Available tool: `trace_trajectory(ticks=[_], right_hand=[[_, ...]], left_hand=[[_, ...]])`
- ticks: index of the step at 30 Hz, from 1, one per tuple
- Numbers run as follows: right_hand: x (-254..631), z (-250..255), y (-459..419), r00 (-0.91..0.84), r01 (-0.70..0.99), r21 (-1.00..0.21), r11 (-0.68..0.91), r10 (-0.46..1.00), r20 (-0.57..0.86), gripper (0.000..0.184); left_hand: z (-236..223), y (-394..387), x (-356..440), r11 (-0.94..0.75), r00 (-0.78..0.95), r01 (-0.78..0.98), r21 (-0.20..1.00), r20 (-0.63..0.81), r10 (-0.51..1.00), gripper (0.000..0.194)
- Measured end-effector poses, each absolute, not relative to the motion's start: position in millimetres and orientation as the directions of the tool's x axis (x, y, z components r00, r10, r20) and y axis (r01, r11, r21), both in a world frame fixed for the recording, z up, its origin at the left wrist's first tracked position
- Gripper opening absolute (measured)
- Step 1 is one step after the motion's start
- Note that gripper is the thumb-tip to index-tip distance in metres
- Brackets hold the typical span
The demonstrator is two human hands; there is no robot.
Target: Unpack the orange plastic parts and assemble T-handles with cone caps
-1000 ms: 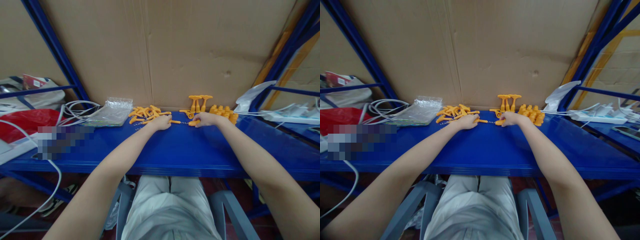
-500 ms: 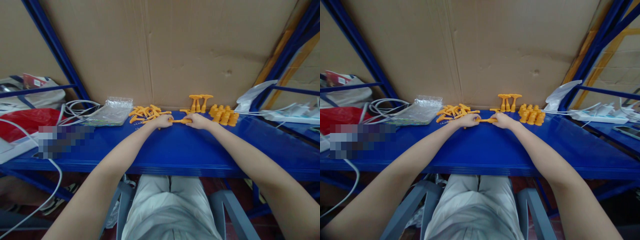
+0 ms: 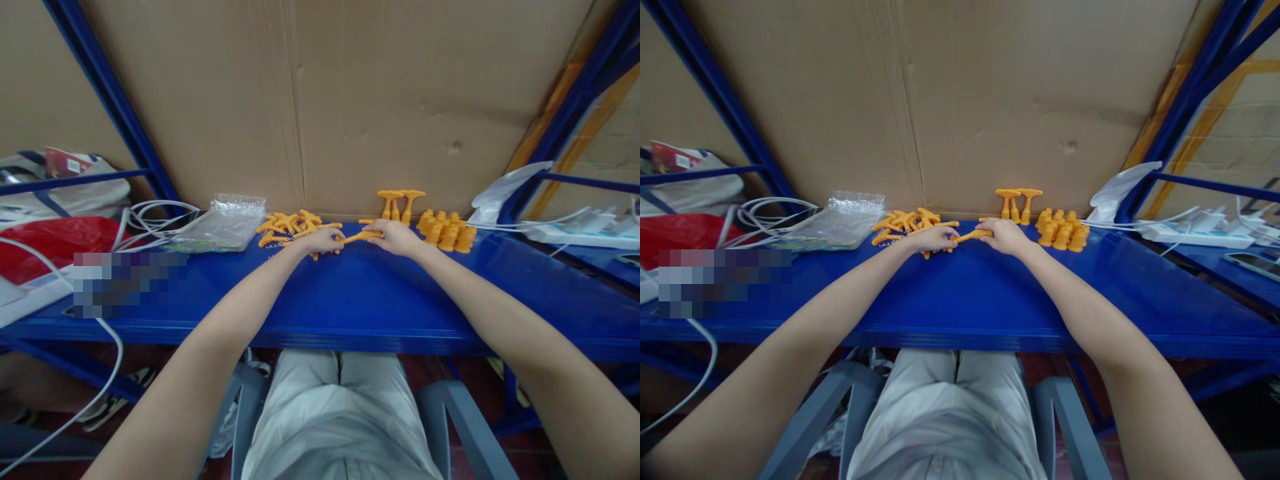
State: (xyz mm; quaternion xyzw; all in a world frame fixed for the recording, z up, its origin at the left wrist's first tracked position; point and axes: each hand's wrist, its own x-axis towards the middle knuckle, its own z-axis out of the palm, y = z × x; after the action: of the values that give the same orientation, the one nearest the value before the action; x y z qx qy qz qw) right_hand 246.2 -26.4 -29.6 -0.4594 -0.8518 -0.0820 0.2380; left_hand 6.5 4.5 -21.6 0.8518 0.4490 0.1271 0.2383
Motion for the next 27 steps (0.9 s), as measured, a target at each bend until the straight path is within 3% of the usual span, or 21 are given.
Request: trace_trajectory(ticks=[6, 9, 11, 13, 19, 25, 27], right_hand=[[244, -30, -26, -0.446, 0.797, -0.190, 0.573, 0.771, 0.454, 0.034], [242, -32, -28, -0.428, 0.791, -0.266, 0.551, 0.809, 0.403, 0.036], [242, -33, -27, -0.404, 0.783, -0.320, 0.534, 0.827, 0.391, 0.037], [244, -34, -24, -0.366, 0.765, -0.391, 0.512, 0.845, 0.391, 0.038], [261, -33, -14, -0.297, 0.614, -0.653, 0.442, 0.897, 0.328, 0.052], [262, -24, -25, -0.232, 0.467, -0.836, 0.290, 0.952, 0.200, 0.021], [259, -22, -30, -0.240, 0.444, -0.871, 0.211, 0.964, 0.112, 0.024]], left_hand=[[-28, 10, 8, -0.572, 0.568, 0.705, 0.419, 0.150, 0.809, 0.020], [-30, 7, 9, -0.627, 0.571, 0.753, 0.199, 0.274, 0.774, 0.017], [-29, 2, 9, -0.596, 0.556, 0.801, 0.046, 0.313, 0.770, 0.020], [-26, -4, 10, -0.533, 0.515, 0.845, -0.036, 0.320, 0.795, 0.028], [-19, -12, 11, -0.459, 0.457, 0.885, -0.080, 0.341, 0.822, 0.043], [-19, -14, 11, -0.467, 0.445, 0.883, -0.038, 0.382, 0.810, 0.043], [-20, -14, 11, -0.472, 0.446, 0.881, -0.033, 0.392, 0.805, 0.042]])
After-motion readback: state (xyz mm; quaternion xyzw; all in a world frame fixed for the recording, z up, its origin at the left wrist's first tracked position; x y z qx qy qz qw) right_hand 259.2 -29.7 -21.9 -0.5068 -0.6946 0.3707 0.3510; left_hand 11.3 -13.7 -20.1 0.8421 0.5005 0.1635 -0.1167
